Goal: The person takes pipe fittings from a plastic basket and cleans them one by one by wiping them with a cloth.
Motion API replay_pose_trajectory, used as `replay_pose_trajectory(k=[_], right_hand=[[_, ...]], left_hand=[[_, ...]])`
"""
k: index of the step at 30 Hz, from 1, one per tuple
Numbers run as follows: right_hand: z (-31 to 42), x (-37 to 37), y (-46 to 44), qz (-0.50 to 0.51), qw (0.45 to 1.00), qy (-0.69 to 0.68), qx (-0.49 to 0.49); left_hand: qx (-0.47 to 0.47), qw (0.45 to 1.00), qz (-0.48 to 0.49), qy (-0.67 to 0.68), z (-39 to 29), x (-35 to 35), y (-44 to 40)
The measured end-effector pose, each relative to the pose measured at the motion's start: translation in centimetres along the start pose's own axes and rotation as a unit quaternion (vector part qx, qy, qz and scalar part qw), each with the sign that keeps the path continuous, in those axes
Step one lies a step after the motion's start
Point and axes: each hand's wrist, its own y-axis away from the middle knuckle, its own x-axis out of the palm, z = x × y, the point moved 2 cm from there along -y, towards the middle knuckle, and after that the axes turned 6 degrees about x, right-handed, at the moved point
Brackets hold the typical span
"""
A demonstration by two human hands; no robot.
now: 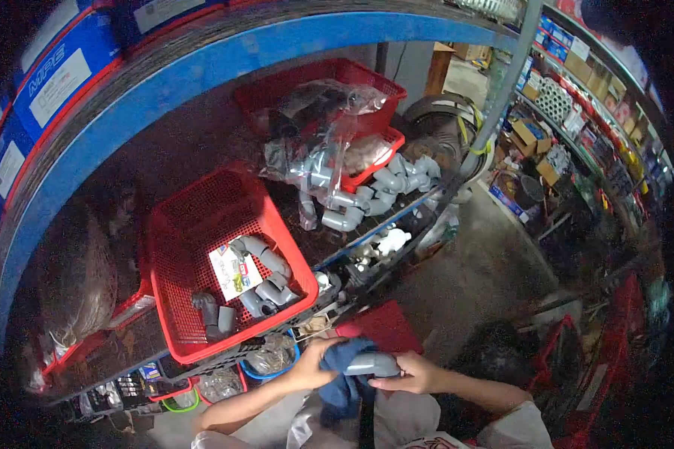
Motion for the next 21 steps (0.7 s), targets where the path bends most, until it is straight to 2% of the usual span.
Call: replay_pose_trajectory(k=[1,2,3,4,6,7,8,9,11,12,13,14,15,16,18,19,20,21], right_hand=[[0.2,-0.4,0.0,-0.038,0.992,0.11,-0.054],[0.5,-0.8,0.1,-0.075,0.967,0.219,-0.105],[1.8,-1.1,0.6,-0.101,0.925,0.342,-0.133],[1.9,-1.6,0.6,-0.102,0.927,0.338,-0.13],[1.6,-2.1,0.5,-0.067,0.895,0.414,-0.152],[1.7,-2.1,0.5,-0.123,0.859,0.439,-0.233],[1.6,-2.2,0.5,-0.125,0.861,0.436,-0.231],[1.9,-2.5,0.4,-0.146,0.87,0.417,-0.22],[1.8,-3.2,0.2,-0.201,0.877,0.376,-0.221],[1.9,-3.1,0.3,-0.205,0.877,0.374,-0.219],[1.7,-3.1,0.4,-0.192,0.937,0.238,-0.17],[1.4,-2.9,0.3,-0.174,0.973,0.094,-0.116],[0.6,-2.6,-0.2,-0.108,0.985,-0.047,-0.126],[-0.4,-1.9,-0.4,-0.109,0.985,-0.049,-0.125],[-2.4,0.1,-0.8,-0.04,0.969,-0.225,-0.096],[-2.7,0.6,-1.3,-0.037,0.969,-0.226,-0.095],[-3.0,1.1,-1.9,-0.028,0.957,-0.277,-0.08],[-3.3,1.5,-2.4,-0.021,0.942,-0.328,-0.064]], left_hand=[[-0.139,0.966,-0.086,0.201,1.4,1.5,0.5],[-0.271,0.866,-0.166,0.387,2.6,2.8,1.1],[-0.403,0.77,-0.106,0.483,1.1,2.3,0.7],[-0.407,0.768,-0.104,0.483,1.5,2.3,1.1],[-0.321,0.696,0.019,0.642,2.2,2.3,1.4],[-0.271,0.647,0.08,0.709,2.0,2.3,1.3],[-0.274,0.645,0.082,0.709,2.1,2.5,1.5],[-0.304,0.749,0.025,0.588,2.3,2.4,1.8],[-0.432,0.678,-0.09,0.588,3.3,1.9,1.5],[-0.434,0.679,-0.086,0.586,2.7,1.8,1.4],[-0.313,0.789,-0.168,0.502,1.5,1.0,1.1],[-0.178,0.867,-0.242,0.398,0.5,0.3,0.9],[-0.146,0.903,-0.227,0.334,0.1,0.4,0.8],[-0.112,0.933,-0.212,0.268,-0.3,0.7,0.7],[-0.045,0.963,-0.156,0.216,-1.5,1.7,-0.6],[-0.015,0.972,-0.136,0.192,-1.2,2.0,-1.0],[-0.017,0.972,-0.137,0.191,-1.2,2.2,-1.0],[-0.094,0.949,-0.129,0.273,-1.0,2.4,-0.9]])
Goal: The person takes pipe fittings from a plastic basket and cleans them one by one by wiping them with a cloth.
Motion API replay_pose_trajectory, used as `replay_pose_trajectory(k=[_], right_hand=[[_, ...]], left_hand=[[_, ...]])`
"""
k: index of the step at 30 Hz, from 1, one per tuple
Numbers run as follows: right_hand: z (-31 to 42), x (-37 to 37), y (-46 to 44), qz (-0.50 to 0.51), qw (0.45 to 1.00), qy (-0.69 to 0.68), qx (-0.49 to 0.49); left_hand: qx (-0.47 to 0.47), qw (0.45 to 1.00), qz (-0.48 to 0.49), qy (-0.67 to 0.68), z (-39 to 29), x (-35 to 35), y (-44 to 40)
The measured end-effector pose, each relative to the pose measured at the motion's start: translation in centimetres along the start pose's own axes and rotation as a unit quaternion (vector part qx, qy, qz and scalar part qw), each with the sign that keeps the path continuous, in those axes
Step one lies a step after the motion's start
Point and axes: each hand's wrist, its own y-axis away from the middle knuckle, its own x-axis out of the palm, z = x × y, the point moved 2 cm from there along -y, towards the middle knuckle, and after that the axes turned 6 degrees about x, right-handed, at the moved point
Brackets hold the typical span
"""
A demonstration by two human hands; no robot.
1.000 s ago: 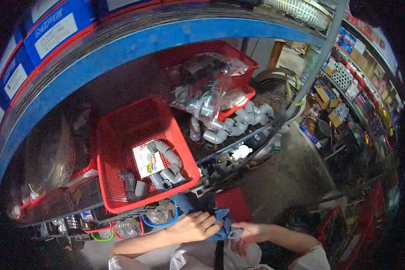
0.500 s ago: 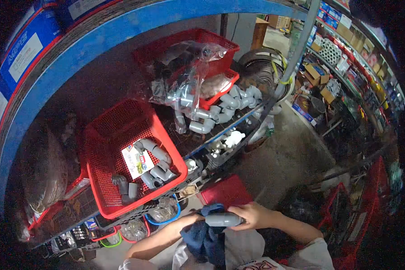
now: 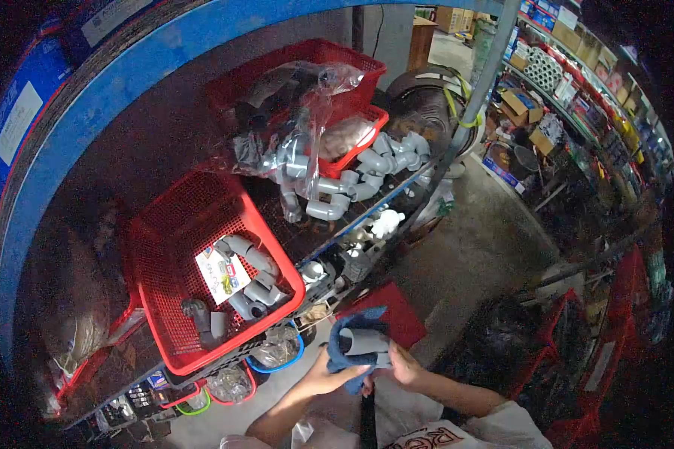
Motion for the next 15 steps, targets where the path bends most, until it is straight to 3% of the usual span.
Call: replay_pose_trajectory(k=[1,2,3,5,6,7,9,10,11,13,15], right_hand=[[-0.3,0.2,-0.3,-0.002,0.998,-0.053,0.017],[-0.1,0.4,-0.5,-0.003,0.998,-0.054,0.018],[0.3,0.7,-0.8,-0.008,0.996,-0.07,0.052],[1.3,0.8,-1.1,-0.013,0.992,-0.088,0.084],[1.8,1.0,-1.2,0.05,0.985,-0.123,0.109],[2.3,1.2,-1.2,0.112,0.972,-0.158,0.133],[3.0,1.9,-1.3,0.127,0.952,-0.212,0.18],[3.0,2.0,-1.4,0.145,0.92,-0.31,0.189],[3.1,2.1,-1.5,0.162,0.879,-0.404,0.197],[3.6,2.3,-1.6,0.126,0.905,-0.348,0.21],[3.6,2.2,-1.7,0.041,0.938,-0.255,0.232]], left_hand=[[-0.087,0.993,-0.009,0.074,0.4,0.1,0.1],[-0.122,0.978,-0.03,0.168,0.5,0.3,0.0],[-0.125,0.977,-0.03,0.168,0.5,0.6,-0.5],[0.061,0.987,-0.122,0.084,-0.3,0.5,-1.6],[0.12,0.989,-0.09,-0.007,0.5,-0.4,-1.7],[0.119,0.989,-0.088,-0.007,0.7,-0.6,-1.9],[0.071,0.973,-0.217,-0.038,0.9,-1.4,-2.2],[0.089,0.963,-0.245,-0.069,0.7,-1.6,-2.4],[0.089,0.963,-0.244,-0.069,0.2,-1.7,-2.4],[0.098,0.981,-0.137,-0.093,-1.3,-1.7,-2.3],[0.084,0.984,-0.128,-0.087,-1.7,-1.9,-1.8]])
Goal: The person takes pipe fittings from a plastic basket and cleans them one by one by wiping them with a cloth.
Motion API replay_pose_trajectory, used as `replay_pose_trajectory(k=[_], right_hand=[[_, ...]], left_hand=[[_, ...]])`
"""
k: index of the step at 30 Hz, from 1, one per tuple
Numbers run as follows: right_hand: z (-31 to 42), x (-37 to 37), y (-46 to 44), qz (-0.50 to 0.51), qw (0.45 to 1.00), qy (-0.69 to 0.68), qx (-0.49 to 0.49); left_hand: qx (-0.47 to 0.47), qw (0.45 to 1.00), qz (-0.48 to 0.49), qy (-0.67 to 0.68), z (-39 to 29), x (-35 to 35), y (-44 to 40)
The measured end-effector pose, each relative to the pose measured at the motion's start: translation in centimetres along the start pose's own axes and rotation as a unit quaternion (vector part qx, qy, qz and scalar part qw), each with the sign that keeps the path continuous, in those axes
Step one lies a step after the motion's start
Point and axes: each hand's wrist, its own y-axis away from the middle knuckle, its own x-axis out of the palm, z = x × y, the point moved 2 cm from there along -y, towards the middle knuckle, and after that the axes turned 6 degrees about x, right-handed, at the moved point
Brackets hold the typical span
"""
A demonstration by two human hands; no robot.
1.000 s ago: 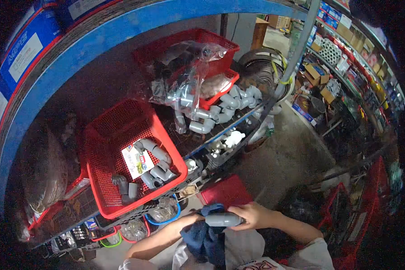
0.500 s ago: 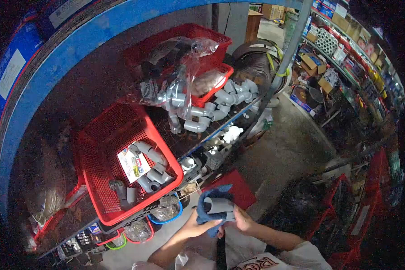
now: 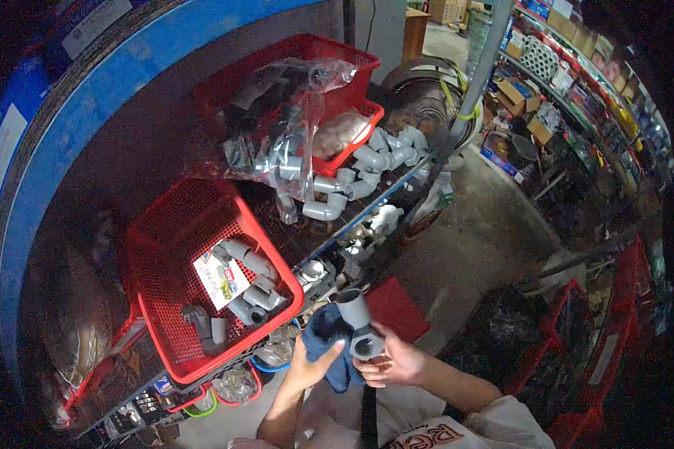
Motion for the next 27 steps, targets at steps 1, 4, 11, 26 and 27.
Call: replay_pose_trajectory(k=[1,4,11,26,27], right_hand=[[0.3,0.5,0.2,0.034,0.999,0.003,-0.019],[0.6,0.4,0.4,-0.071,0.993,0.06,-0.072],[0.2,-1.3,-0.3,-0.045,0.947,0.283,-0.145],[0.6,-4.3,1.9,0.172,0.948,0.265,0.037],[0.2,-3.3,2.3,0.148,0.958,0.243,0.044]], left_hand=[[-0.026,0.997,-0.012,0.067,-0.6,-0.1,0.2],[-0.054,0.992,-0.003,0.117,-1.3,-1.4,0.4],[0.01,0.962,0.177,-0.207,-3.5,-1.6,0.0],[0.406,0.704,0.265,-0.519,-1.8,0.3,1.0],[0.445,0.673,0.264,-0.528,-1.6,0.2,1.2]])
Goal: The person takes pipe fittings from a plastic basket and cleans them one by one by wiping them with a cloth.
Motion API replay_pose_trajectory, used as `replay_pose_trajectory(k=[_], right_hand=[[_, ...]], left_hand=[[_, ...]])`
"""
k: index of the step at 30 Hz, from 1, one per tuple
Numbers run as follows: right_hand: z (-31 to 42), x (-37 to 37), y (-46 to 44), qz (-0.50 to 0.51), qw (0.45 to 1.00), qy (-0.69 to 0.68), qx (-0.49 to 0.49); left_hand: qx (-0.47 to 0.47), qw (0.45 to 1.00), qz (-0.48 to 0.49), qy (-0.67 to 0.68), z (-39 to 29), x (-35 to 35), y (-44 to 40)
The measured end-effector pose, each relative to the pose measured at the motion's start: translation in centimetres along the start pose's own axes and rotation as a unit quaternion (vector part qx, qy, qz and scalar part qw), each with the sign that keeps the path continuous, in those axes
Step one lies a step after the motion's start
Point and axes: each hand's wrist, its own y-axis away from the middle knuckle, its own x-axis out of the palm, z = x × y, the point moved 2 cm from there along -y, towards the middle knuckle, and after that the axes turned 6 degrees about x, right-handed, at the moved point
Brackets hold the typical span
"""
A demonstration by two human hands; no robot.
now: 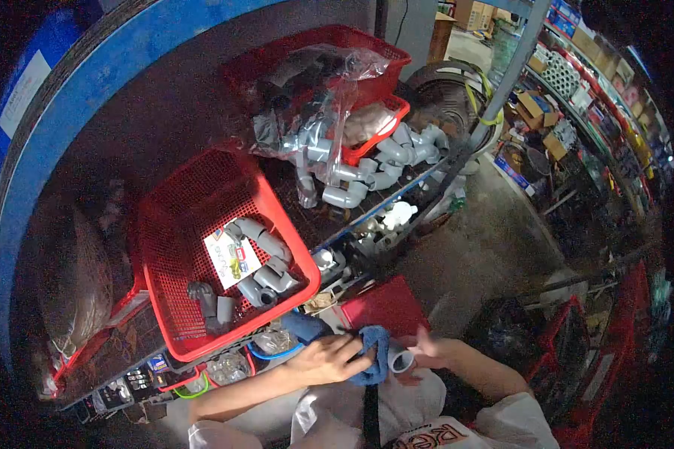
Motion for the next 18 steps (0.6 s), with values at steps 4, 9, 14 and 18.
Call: replay_pose_trajectory(k=[4,9,14,18], right_hand=[[0.1,3.4,0.1,-0.288,0.942,-0.147,0.091],[0.9,4.7,0.8,-0.246,0.965,-0.016,0.085],[2.0,4.0,0.7,-0.231,0.935,0.267,-0.007],[2.1,2.8,0.5,-0.202,0.845,0.492,-0.051]], left_hand=[[0.031,0.998,-0.042,-0.033,-0.3,0.0,-0.2],[-0.071,0.988,-0.026,0.133,-0.3,0.9,0.6],[-0.205,0.894,-0.128,0.377,0.0,1.1,0.5],[-0.265,0.829,-0.055,0.489,0.4,1.6,1.2]])
